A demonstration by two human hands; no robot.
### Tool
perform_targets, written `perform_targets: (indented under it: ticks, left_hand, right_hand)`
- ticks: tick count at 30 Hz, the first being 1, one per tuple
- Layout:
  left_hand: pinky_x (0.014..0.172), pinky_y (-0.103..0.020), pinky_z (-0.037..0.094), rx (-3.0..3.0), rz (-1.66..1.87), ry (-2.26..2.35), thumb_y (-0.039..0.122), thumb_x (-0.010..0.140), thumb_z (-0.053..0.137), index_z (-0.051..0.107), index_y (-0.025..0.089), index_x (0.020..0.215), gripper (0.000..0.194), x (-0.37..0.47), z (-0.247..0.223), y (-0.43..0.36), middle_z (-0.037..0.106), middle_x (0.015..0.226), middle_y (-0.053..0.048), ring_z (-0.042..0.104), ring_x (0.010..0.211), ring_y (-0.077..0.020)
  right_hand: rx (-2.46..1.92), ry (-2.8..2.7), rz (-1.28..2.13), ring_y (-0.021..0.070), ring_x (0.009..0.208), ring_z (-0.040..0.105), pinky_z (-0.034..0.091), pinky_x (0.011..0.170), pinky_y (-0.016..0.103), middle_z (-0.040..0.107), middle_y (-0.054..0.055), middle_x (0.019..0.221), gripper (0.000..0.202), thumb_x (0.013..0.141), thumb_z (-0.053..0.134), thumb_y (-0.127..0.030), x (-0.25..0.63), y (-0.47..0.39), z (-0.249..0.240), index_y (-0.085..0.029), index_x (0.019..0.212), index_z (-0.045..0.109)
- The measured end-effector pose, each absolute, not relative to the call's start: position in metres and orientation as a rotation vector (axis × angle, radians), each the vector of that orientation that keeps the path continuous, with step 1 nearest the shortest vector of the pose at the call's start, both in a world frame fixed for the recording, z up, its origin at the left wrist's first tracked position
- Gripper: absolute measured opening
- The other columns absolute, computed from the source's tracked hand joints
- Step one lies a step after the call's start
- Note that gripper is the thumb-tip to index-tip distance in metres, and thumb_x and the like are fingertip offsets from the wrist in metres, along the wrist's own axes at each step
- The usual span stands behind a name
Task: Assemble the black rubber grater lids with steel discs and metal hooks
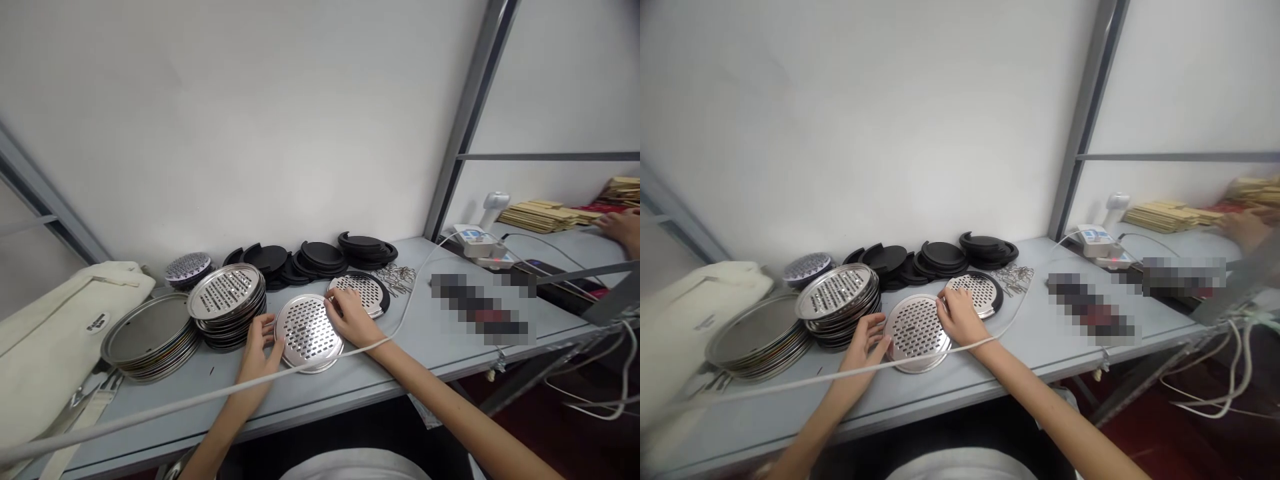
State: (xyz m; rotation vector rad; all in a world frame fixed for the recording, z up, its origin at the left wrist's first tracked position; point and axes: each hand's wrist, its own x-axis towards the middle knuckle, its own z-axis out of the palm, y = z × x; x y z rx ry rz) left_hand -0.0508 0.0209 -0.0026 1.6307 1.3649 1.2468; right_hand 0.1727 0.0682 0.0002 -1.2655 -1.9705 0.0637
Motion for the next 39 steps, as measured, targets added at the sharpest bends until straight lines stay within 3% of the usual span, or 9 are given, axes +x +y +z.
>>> perform_targets:
  ticks: [8, 13, 16, 21, 23, 28, 39]
  left_hand:
    - [0.1, -0.046, 0.036, 2.079, 1.097, 1.479, 0.024, 0.088, 0.043, 0.042, 0.023, 0.118, 0.029, -0.042, -0.007, 0.014, 0.044, 0.12, -0.01, 0.045, 0.115, -0.0237]
    - [0.101, -0.045, 0.035, 2.144, 1.054, 1.484, 0.027, 0.091, 0.04, 0.04, 0.023, 0.12, 0.03, -0.04, -0.007, 0.012, 0.042, 0.124, -0.012, 0.042, 0.12, -0.0242]
    - [0.103, -0.047, 0.032, 2.219, 1.002, 1.527, 0.036, 0.086, 0.05, 0.037, 0.023, 0.127, 0.045, -0.038, -0.005, 0.008, 0.039, 0.132, -0.012, 0.038, 0.125, -0.0271]
    - [0.104, -0.052, 0.029, 2.351, 0.81, 1.59, 0.054, 0.061, 0.072, 0.031, 0.022, 0.133, 0.088, -0.038, -0.006, 0.007, 0.031, 0.141, -0.014, 0.031, 0.129, -0.0344]
    - [0.104, -0.052, 0.029, 2.367, 0.771, 1.592, 0.056, 0.055, 0.075, 0.03, 0.021, 0.133, 0.097, -0.039, -0.008, 0.008, 0.029, 0.142, -0.014, 0.031, 0.129, -0.0352]
    - [0.105, -0.046, 0.03, 2.354, 0.841, 1.533, 0.048, 0.063, 0.073, 0.033, 0.024, 0.13, 0.082, -0.041, -0.008, 0.008, 0.034, 0.14, -0.01, 0.033, 0.129, -0.0305]
    - [0.107, -0.046, 0.028, 2.237, 0.817, 1.497, 0.046, 0.069, 0.069, 0.035, 0.026, 0.128, 0.071, -0.041, -0.005, 0.005, 0.03, 0.141, -0.009, 0.029, 0.132, -0.0293]
  right_hand:
    - [-1.204, -2.055, -0.003, 0.0227, 0.086, 0.047, 0.037, 0.08, 0.038, 0.056, 0.009, 0.09, 0.019, 0.093, 0.038, -0.024, 0.172, 0.071, -0.002, -0.019, 0.099, 0.056]
    - [-1.203, -2.07, 0.008, 0.0218, 0.088, 0.047, 0.037, 0.081, 0.038, 0.056, 0.008, 0.092, 0.02, 0.094, 0.036, -0.022, 0.174, 0.069, -0.001, -0.019, 0.095, 0.056]
    - [-1.183, -2.142, -0.013, 0.022, 0.091, 0.047, 0.036, 0.084, 0.039, 0.059, 0.008, 0.094, 0.023, 0.095, 0.034, -0.024, 0.173, 0.065, 0.003, -0.019, 0.1, 0.055]
    - [-1.181, -2.252, -0.14, 0.0259, 0.102, 0.045, 0.03, 0.093, 0.046, 0.061, 0.013, 0.102, 0.035, 0.096, 0.032, -0.031, 0.167, 0.06, 0.006, -0.013, 0.123, 0.046]
    - [-1.188, -2.268, -0.156, 0.0262, 0.102, 0.046, 0.029, 0.094, 0.047, 0.062, 0.014, 0.102, 0.038, 0.096, 0.032, -0.033, 0.166, 0.059, 0.006, -0.013, 0.125, 0.044]
    - [-1.185, -2.242, -0.1, 0.0253, 0.097, 0.047, 0.031, 0.092, 0.046, 0.062, 0.012, 0.097, 0.032, 0.096, 0.031, -0.033, 0.169, 0.056, 0.009, -0.016, 0.118, 0.048]
    - [-1.156, -2.244, -0.076, 0.0222, 0.093, 0.048, 0.028, 0.095, 0.045, 0.059, 0.008, 0.089, 0.03, 0.097, 0.029, -0.032, 0.17, 0.058, 0.008, -0.018, 0.098, 0.056]
